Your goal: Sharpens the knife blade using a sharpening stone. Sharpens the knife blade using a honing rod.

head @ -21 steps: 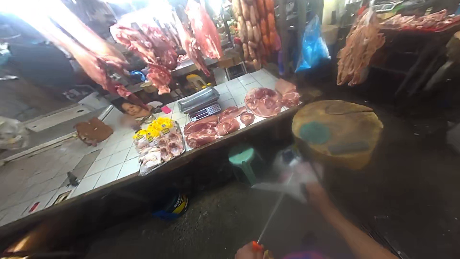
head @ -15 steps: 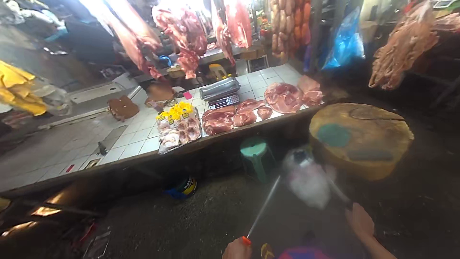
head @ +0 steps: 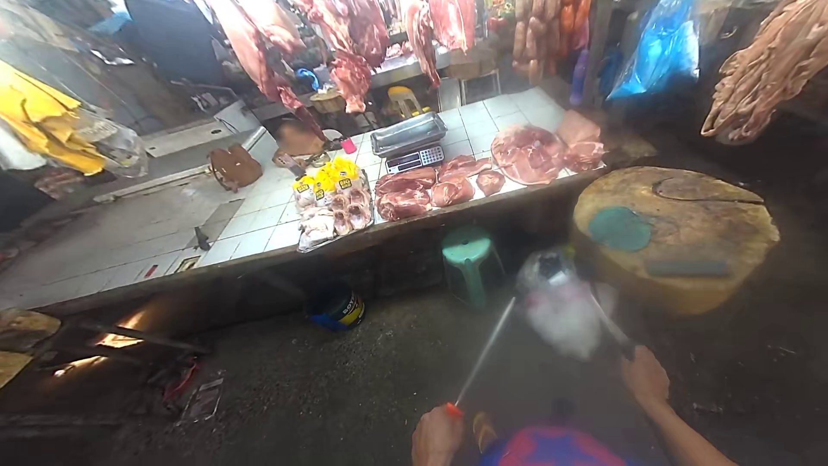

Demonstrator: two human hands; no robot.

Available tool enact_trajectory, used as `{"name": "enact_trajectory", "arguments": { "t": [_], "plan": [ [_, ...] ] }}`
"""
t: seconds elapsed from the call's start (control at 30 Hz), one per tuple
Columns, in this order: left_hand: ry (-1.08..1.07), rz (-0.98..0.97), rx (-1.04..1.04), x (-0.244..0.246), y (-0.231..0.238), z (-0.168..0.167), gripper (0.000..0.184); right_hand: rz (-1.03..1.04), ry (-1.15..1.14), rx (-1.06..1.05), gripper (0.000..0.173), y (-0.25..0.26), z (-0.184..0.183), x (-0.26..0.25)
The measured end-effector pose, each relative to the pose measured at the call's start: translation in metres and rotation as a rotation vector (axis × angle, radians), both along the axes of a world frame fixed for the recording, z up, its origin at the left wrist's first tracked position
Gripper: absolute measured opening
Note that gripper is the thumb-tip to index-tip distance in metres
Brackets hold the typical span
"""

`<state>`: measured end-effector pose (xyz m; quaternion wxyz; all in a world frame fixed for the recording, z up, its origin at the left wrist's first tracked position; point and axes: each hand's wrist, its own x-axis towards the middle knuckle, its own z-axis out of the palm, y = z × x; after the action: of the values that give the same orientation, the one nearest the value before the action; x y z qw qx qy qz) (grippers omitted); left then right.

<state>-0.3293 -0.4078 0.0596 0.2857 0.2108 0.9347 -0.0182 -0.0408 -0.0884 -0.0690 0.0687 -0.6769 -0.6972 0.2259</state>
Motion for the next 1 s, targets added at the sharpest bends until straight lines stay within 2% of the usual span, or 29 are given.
{"name": "enact_trajectory", "arguments": {
  "t": [0.1,0.17,0.2,0.27,0.33,0.4,0.47,0.57,0.63,0.67,0.7,0.8,0.83,0.9,1.0],
  "plan": [
    [-0.109,-0.099,0.033,0.015,0.021,-0.002,0.039,0.281,0.135,0.208,0.043,-0.01,0.045,-0.064],
    [-0.155,-0.128,0.053,0.025,0.031,-0.001,0.039,0.509,0.18,0.461,0.03,-0.007,0.045,-0.086],
    [-0.162,-0.124,0.057,0.026,0.032,0.0,0.039,0.559,0.185,0.508,0.027,-0.003,0.035,-0.084],
    [-0.141,-0.076,0.06,0.016,0.022,0.002,0.038,0.452,0.112,0.292,0.031,0.0,0.009,-0.053],
    [-0.088,-0.003,0.042,0.003,0.004,-0.001,0.038,0.187,0.016,-0.018,0.038,0.002,-0.009,-0.01],
    [-0.045,0.031,0.016,-0.005,-0.004,-0.002,0.037,0.021,-0.063,-0.11,0.042,0.003,-0.016,0.011],
    [-0.053,-0.009,0.01,-0.002,0.001,-0.002,0.037,0.038,-0.01,-0.005,0.044,-0.002,0.001,-0.007],
    [-0.152,-0.121,0.07,0.014,0.024,-0.002,0.038,0.321,0.139,0.302,0.04,-0.013,0.043,-0.07],
    [-0.18,-0.155,0.101,0.023,0.033,-0.003,0.036,0.508,0.197,0.485,0.03,-0.01,0.045,-0.09],
    [-0.179,-0.144,0.111,0.022,0.032,-0.002,0.035,0.543,0.207,0.5,0.028,-0.007,0.036,-0.085],
    [-0.172,-0.116,0.117,0.019,0.029,0.0,0.035,0.517,0.179,0.427,0.03,-0.004,0.024,-0.071],
    [-0.104,0.001,0.092,0.0,0.01,0.001,0.036,0.177,0.003,0.032,0.039,0.003,-0.01,-0.005],
    [-0.079,0.024,0.078,-0.004,0.004,0.0,0.035,0.073,-0.05,-0.028,0.041,0.003,-0.017,0.01],
    [-0.071,0.018,0.057,-0.005,0.005,0.002,0.034,-0.004,-0.061,-0.014,0.047,0.004,-0.013,0.01],
    [-0.146,-0.095,0.062,0.008,0.024,0.002,0.037,0.21,0.105,0.184,0.046,-0.009,0.034,-0.046]
  ]
}}
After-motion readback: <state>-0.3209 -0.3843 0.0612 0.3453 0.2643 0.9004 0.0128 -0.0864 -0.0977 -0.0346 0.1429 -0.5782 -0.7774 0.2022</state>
